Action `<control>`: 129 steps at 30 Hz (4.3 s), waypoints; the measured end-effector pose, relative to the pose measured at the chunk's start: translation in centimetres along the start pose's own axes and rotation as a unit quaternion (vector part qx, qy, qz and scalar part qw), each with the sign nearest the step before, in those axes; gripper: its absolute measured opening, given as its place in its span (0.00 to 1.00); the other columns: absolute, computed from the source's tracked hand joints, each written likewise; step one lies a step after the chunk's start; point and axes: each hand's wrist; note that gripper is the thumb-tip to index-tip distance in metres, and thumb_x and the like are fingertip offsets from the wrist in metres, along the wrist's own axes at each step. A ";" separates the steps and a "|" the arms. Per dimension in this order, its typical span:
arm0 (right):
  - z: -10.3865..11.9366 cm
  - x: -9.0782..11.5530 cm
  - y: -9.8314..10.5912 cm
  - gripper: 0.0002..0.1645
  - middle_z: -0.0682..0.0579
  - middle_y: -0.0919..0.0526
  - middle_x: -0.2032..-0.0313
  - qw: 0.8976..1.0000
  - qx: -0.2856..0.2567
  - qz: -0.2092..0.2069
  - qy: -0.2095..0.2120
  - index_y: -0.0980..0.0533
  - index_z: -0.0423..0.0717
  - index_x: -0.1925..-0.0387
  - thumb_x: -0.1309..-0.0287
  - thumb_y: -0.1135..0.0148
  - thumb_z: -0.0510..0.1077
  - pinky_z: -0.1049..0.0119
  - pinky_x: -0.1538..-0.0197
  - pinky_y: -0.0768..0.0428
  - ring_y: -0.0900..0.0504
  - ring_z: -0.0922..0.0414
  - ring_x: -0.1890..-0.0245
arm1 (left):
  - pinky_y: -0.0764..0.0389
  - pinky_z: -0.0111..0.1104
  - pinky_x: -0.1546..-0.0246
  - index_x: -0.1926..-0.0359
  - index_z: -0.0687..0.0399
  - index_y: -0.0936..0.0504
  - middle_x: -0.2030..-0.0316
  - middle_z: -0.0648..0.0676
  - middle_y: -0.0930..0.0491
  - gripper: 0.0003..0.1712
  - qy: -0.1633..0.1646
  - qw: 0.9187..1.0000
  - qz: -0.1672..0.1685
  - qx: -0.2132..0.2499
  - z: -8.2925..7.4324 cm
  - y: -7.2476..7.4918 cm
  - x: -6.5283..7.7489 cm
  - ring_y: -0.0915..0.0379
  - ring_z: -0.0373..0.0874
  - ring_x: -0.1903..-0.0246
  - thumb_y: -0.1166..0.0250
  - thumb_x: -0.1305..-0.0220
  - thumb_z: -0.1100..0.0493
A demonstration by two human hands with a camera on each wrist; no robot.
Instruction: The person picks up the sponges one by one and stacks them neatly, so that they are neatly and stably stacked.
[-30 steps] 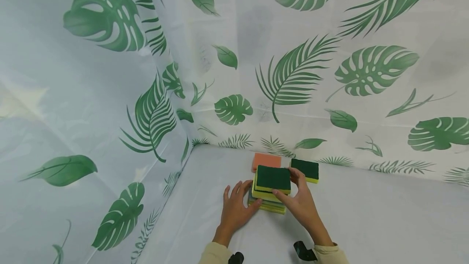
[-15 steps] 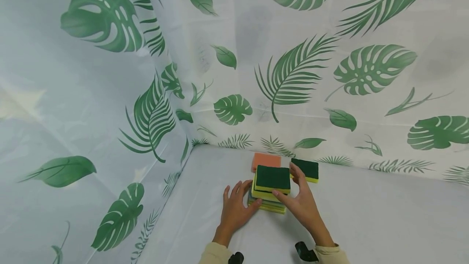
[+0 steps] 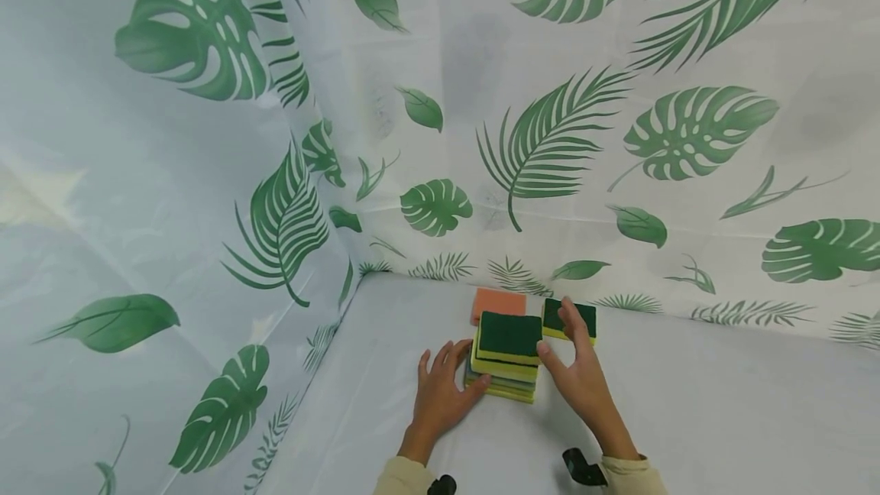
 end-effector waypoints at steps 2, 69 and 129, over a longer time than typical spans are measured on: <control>-0.1 -0.2 0.4 0.51 0.34 0.46 0.19 1.000 0.008 -0.003 -0.001 0.56 0.54 0.12 0.22 0.38 0.51 0.20 0.30 0.43 0.43 0.30 0.23 | 0.60 0.59 0.20 0.22 0.36 0.31 0.27 0.43 0.26 0.46 -0.002 1.000 -0.001 0.001 0.0 0.0 0.0 0.40 0.52 0.23 0.42 0.31 0.20; -10.5 -4.9 4.8 0.70 0.33 0.65 0.16 0.986 0.036 0.059 -0.153 0.69 0.41 0.14 0.29 0.33 0.66 0.28 0.22 0.56 0.64 0.33 0.17 | 0.60 0.59 0.20 0.22 0.41 0.31 0.26 0.47 0.27 0.44 -0.015 1.000 -0.001 0.004 -0.6 0.6 -0.2 0.41 0.54 0.22 0.38 0.30 0.26; -10.5 -6.2 3.5 0.68 0.31 0.53 0.17 0.976 0.053 0.015 -0.209 0.62 0.38 0.15 0.32 0.29 0.62 0.33 0.22 0.46 0.49 0.32 0.19 | 0.62 0.58 0.20 0.22 0.40 0.31 0.27 0.46 0.25 0.44 -0.015 1.000 -0.002 0.016 -0.6 0.6 -0.1 0.42 0.53 0.21 0.38 0.30 0.26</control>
Point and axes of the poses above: each hand's wrist, its own x-axis away from the middle knuckle, its own y-axis out of the back of the hand, z = x × y
